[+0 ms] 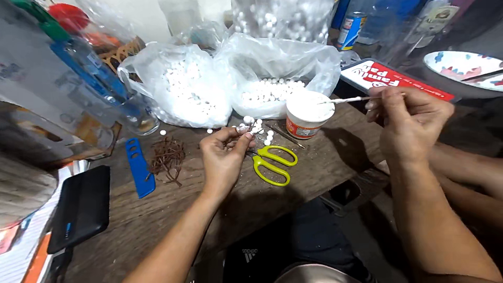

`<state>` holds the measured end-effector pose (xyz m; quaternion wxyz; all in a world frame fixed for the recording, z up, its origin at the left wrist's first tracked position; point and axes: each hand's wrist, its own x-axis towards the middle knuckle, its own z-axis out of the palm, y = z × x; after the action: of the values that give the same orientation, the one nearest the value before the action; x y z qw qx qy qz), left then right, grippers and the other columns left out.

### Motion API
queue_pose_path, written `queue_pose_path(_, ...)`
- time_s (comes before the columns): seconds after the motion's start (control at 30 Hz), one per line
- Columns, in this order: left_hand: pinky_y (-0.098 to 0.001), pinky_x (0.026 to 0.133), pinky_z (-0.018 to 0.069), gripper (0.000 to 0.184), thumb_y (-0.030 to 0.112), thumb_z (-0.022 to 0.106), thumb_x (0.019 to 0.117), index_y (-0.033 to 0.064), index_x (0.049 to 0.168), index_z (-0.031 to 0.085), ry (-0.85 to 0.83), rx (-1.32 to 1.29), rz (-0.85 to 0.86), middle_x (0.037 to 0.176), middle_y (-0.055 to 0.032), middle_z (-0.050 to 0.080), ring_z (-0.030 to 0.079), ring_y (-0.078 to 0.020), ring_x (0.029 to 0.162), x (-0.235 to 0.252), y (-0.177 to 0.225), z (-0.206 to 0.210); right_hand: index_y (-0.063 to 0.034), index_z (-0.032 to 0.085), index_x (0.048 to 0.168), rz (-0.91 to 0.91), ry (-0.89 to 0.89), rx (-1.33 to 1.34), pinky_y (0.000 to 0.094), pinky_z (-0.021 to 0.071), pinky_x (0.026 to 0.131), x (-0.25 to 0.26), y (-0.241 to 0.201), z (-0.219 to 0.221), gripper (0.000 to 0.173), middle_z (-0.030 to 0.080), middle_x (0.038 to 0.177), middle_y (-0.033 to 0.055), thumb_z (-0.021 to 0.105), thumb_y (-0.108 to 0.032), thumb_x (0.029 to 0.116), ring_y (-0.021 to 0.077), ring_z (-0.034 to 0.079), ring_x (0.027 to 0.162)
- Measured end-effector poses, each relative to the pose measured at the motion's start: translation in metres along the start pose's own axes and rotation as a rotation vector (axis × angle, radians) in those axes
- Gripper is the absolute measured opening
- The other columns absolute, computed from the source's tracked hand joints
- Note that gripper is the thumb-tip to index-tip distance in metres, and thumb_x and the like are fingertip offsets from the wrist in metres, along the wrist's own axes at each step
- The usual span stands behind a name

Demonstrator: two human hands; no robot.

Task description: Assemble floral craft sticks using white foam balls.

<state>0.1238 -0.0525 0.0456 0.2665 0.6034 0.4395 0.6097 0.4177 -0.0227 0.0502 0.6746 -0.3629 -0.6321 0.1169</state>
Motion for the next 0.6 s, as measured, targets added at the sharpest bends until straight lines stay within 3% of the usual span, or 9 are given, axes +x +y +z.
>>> queue_pose_path(0.17, -0.0157, 0.067, 0.058, 0.007, -0.007, 0.069, 0.0906, -0.0007, 0.089, 0.069, -0.047, -0.018, -0.024, 0.078, 0.0042, 0.071, 0.067, 0.002, 0.068, -0.001, 0.0, 0.005, -0.0114, 0.069, 0.097, 0.315, 0.166, 0.3, 0.0176, 0.0566, 0.062, 0.001, -0.002, 0.001, 0.037, 0.069, 0.077, -0.0099, 0.035, -0.011, 0.1102, 0.0009, 0.065, 0.063)
queue_pose_path(0.27, -0.0176, 0.064, 0.0589, 0.007, -0.007, 0.069, 0.0904, -0.001, 0.088, 0.069, -0.058, -0.029, -0.045, 0.077, 0.0014, 0.071, 0.068, -0.0004, 0.066, -0.003, 0.0, 0.005, -0.013, 0.067, 0.095, 0.474, 0.158, 0.48, 0.0148, 0.054, 0.061, -0.007, -0.013, 0.015, 0.043, 0.066, 0.075, -0.0092, 0.028, -0.016, 0.1125, 0.0003, 0.062, 0.063)
queue_pose_path(0.43, -0.0177, 0.062, 0.0586, 0.006, -0.007, 0.069, 0.0902, -0.0022, 0.088, 0.069, -0.068, -0.034, -0.029, 0.074, 0.0001, 0.07, 0.067, -0.0011, 0.062, -0.005, -0.004, 0.004, -0.0133, 0.069, 0.093, 0.499, 0.034, 0.574, 0.0138, 0.0528, 0.061, -0.022, -0.029, 0.044, 0.044, 0.065, 0.073, -0.0094, 0.029, -0.015, 0.1117, -0.0004, 0.061, 0.063)
queue_pose_path(0.6, -0.018, 0.061, 0.0589, 0.004, -0.005, 0.07, 0.0913, -0.0022, 0.089, 0.069, -0.065, -0.007, -0.033, 0.075, -0.0012, 0.071, 0.067, -0.0014, 0.061, -0.004, -0.005, 0.002, -0.0121, 0.069, 0.094, 0.505, 0.018, 0.574, 0.0149, 0.0542, 0.061, -0.022, -0.027, 0.05, 0.043, 0.065, 0.073, -0.0084, 0.03, -0.016, 0.1118, 0.0009, 0.062, 0.063)
